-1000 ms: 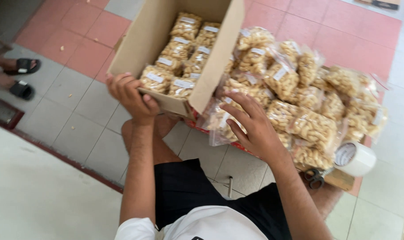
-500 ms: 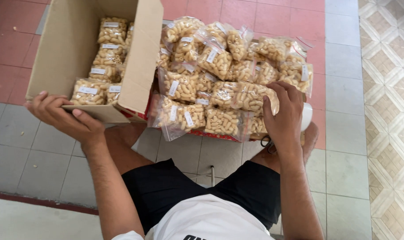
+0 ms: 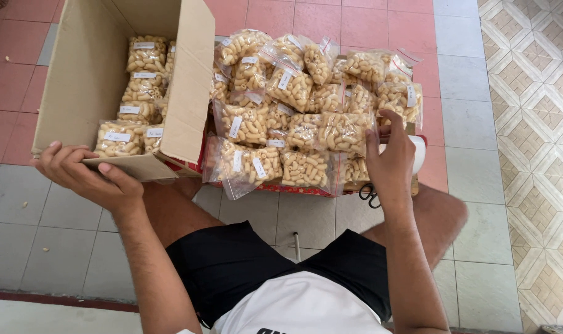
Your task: Packing small plastic bags of snacks into a cardboard box while sitting on the floor.
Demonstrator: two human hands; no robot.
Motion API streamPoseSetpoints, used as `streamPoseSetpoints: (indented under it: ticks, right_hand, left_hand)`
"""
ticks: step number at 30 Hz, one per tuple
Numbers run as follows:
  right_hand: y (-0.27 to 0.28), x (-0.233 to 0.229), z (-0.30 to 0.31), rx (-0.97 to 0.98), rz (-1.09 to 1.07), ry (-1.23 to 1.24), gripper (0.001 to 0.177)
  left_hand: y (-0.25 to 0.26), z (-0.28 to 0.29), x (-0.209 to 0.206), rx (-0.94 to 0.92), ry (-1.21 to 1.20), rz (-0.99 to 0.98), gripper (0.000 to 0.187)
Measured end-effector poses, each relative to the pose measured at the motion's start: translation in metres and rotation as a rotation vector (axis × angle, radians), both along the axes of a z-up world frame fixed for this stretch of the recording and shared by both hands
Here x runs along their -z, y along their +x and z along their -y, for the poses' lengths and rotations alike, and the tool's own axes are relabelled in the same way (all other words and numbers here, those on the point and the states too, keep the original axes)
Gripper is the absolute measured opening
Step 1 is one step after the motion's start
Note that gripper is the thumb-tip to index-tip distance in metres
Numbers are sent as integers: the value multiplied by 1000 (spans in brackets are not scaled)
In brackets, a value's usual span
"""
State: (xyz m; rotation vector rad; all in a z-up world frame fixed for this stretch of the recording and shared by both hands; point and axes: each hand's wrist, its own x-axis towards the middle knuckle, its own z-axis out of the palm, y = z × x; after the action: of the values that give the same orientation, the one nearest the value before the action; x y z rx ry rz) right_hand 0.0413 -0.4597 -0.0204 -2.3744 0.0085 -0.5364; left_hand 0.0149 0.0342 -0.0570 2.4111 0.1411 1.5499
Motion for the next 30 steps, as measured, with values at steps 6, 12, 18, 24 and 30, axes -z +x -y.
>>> streamPoseSetpoints:
  ticks: [6,12,18,24,30]
  right_hand:
    - [-6,-20,-8,-133,-36,619,42]
    - [-14,-37,-30,-233,-24,787,42]
    - [-27,-54,-60,-420,-23,812,48]
    - [-31,-72,-73,-536,81,770,54]
    - [-19,-54,-89,-421,214,653,61]
  left_hand:
    - [-9,36,-38,81,-66,-44,32]
    - [-17,138,-43,228,-207,37,33]
    - [-1,242,-41,921,-179,-233,69]
    - [15,253,-62,1076,-485,-230,33]
    - [21,248,-36,1156,-848,-206,27]
